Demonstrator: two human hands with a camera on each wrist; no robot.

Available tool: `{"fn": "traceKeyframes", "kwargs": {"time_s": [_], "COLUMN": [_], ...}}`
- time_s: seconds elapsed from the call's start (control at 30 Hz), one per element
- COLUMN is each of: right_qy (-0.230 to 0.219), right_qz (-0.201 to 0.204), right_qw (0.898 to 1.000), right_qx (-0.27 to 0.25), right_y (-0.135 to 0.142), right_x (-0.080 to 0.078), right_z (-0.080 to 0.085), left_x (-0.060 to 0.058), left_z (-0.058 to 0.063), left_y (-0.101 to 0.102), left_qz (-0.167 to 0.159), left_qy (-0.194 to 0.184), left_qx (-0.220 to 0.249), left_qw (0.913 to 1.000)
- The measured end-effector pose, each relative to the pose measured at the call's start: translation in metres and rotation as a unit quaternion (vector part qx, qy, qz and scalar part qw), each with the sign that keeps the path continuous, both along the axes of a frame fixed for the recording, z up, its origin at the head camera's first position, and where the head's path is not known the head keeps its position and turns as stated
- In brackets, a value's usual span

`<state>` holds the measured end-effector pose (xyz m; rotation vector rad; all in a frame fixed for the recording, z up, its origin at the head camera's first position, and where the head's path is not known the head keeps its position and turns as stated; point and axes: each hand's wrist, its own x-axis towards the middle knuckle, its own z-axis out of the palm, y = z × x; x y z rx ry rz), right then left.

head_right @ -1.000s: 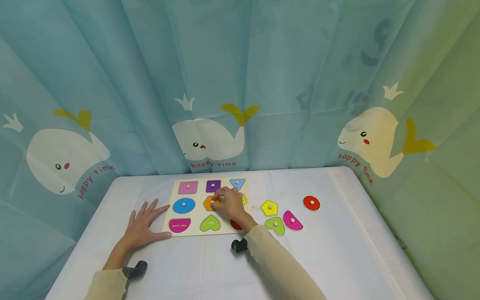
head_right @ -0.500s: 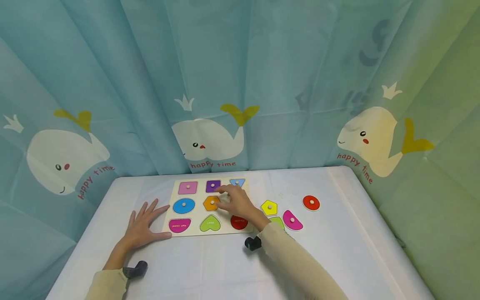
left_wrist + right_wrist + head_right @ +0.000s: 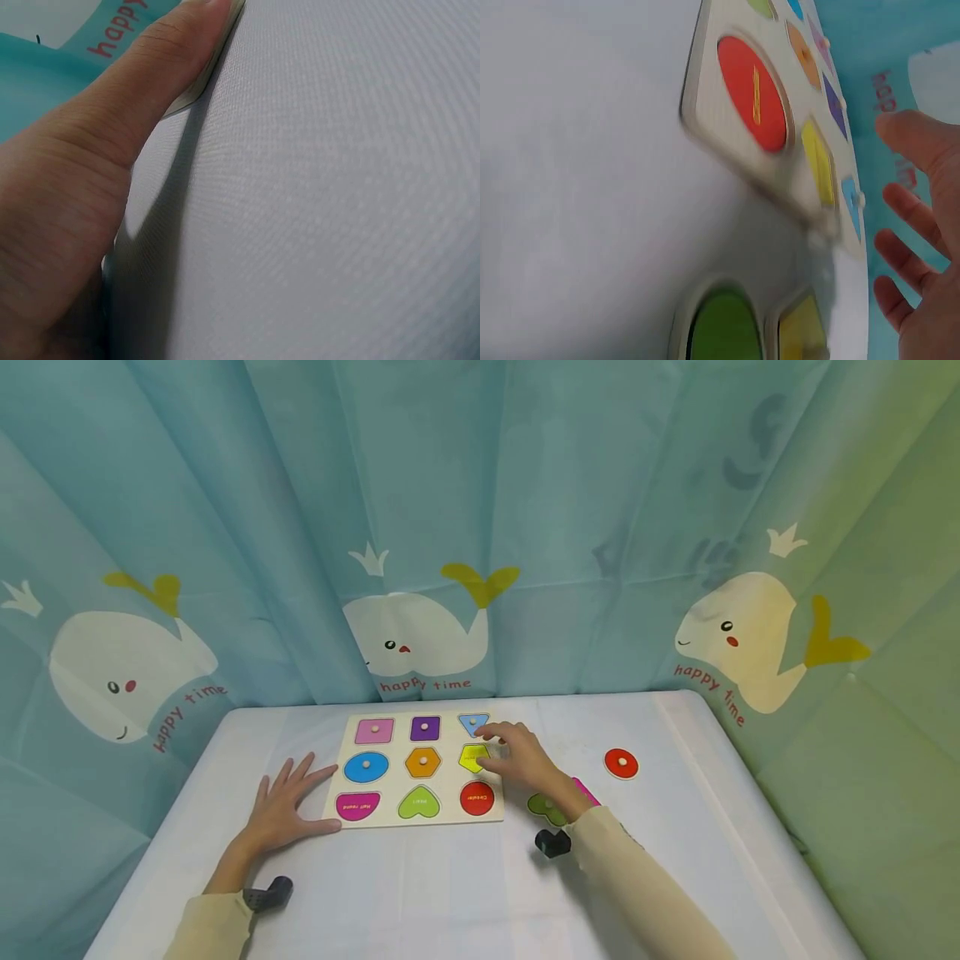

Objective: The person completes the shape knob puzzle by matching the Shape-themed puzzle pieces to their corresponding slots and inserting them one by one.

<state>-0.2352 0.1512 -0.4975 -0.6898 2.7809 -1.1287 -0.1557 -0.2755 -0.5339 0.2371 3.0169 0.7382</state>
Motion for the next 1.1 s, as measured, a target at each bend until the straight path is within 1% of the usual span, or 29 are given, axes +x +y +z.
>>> {"fn": "traceKeyframes", "kwargs": {"time_s": [0.07, 0.2, 0.4, 0.57, 0.7, 0.8, 1.1], "right_qy": [0.006, 0.001, -0.024, -0.034, -0.033, -0.028, -0.021], "right_qz": [-0.002, -0.019, -0.063, -0.090, -0.092, -0.085, -0.077], "right_qw": [1.000, 1.000, 0.997, 0.995, 0.995, 0.995, 0.996], "right_qx": [0.005, 0.016, 0.033, 0.031, 0.035, 0.037, 0.031], "right_y": [0.010, 0.031, 0.057, 0.074, 0.085, 0.089, 0.093], "right_x": [0.001, 0.004, 0.009, 0.014, 0.014, 0.014, 0.014], "right_z": [0.000, -0.003, -0.009, -0.015, -0.021, -0.025, -0.031], "left_x": [0.001, 0.001, 0.001, 0.000, 0.001, 0.001, 0.001], "left_z": [0.001, 0.003, 0.004, 0.002, 0.001, 0.001, 0.001], "left_y": [0.001, 0.002, 0.002, 0.001, 0.001, 0.001, 0.001], "left_qz": [0.000, 0.000, 0.000, 0.000, 0.000, 0.001, 0.004], "left_qy": [0.001, 0.003, 0.001, 0.000, 0.001, 0.003, -0.001], "left_qx": [0.001, 0.003, 0.004, 0.003, 0.006, 0.005, 0.001], "left_qw": [1.0000, 1.0000, 1.0000, 1.0000, 1.0000, 1.0000, 1.0000]}}
